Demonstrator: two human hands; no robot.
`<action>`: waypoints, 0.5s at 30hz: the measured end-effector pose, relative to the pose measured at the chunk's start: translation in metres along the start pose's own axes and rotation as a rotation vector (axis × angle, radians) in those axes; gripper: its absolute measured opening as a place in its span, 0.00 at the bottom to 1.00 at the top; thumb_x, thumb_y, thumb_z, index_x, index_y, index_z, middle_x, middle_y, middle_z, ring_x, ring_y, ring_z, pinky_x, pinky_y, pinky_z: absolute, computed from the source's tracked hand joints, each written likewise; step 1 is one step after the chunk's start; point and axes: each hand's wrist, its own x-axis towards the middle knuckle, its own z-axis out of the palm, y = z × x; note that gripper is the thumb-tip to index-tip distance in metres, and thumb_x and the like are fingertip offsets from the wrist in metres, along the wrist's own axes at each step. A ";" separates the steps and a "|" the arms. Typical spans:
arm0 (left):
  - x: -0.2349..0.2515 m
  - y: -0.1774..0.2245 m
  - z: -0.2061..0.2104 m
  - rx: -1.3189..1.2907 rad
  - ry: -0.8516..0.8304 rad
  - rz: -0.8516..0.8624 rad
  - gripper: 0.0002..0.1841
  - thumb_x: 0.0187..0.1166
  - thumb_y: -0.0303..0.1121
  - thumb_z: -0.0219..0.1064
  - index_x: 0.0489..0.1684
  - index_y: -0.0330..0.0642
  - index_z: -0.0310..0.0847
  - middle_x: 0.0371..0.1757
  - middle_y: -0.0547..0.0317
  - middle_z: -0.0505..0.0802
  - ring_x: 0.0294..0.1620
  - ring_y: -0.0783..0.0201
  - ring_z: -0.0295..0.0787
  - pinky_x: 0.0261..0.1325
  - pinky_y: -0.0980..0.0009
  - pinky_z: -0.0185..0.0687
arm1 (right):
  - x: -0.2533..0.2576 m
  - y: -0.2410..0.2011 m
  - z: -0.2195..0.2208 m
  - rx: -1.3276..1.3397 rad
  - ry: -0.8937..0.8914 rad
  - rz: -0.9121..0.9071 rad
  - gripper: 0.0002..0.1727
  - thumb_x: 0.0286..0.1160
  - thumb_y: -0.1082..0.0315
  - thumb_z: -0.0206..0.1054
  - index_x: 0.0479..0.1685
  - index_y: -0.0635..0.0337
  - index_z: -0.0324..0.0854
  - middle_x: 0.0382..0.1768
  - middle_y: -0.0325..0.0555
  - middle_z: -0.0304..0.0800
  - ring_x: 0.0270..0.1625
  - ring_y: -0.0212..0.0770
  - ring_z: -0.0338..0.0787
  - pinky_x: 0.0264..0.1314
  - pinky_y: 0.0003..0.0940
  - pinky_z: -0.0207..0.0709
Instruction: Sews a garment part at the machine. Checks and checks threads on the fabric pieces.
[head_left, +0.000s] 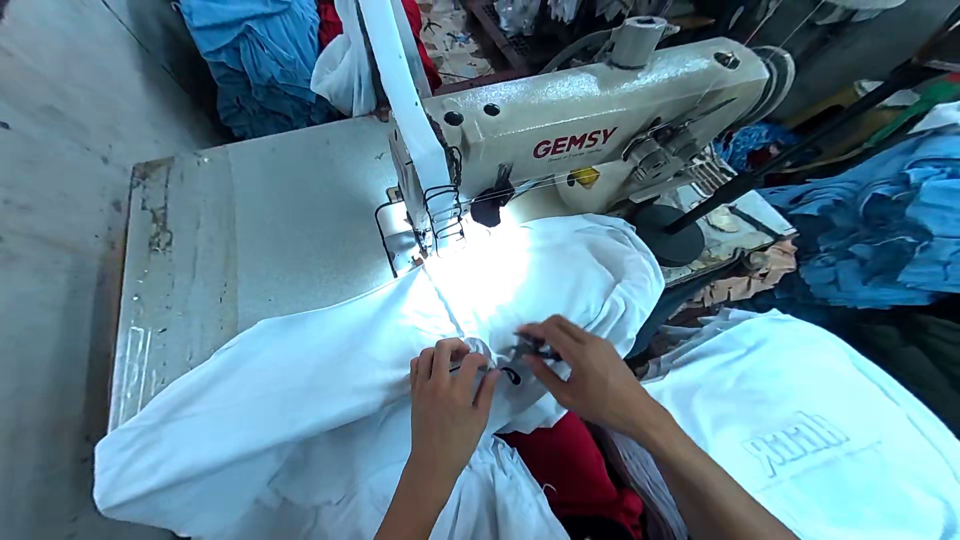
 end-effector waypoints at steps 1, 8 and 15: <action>0.000 0.000 0.000 -0.003 0.004 0.001 0.13 0.81 0.49 0.66 0.41 0.56 0.93 0.55 0.60 0.90 0.56 0.59 0.83 0.60 0.59 0.75 | -0.006 -0.003 0.006 -0.015 0.016 -0.043 0.19 0.82 0.55 0.65 0.66 0.50 0.87 0.47 0.46 0.91 0.42 0.42 0.92 0.40 0.40 0.88; 0.000 0.001 -0.006 -0.074 -0.021 -0.006 0.09 0.79 0.45 0.68 0.39 0.57 0.94 0.59 0.58 0.90 0.60 0.60 0.85 0.64 0.60 0.77 | -0.007 -0.016 0.026 -0.144 0.104 -0.154 0.17 0.84 0.57 0.63 0.65 0.46 0.89 0.43 0.42 0.93 0.39 0.41 0.91 0.36 0.37 0.85; -0.001 -0.002 -0.009 -0.137 -0.036 -0.007 0.09 0.79 0.45 0.68 0.39 0.59 0.95 0.60 0.59 0.90 0.62 0.61 0.84 0.65 0.62 0.77 | -0.003 -0.017 0.029 -0.131 0.104 -0.198 0.16 0.84 0.65 0.59 0.61 0.45 0.91 0.40 0.39 0.93 0.36 0.38 0.91 0.32 0.35 0.83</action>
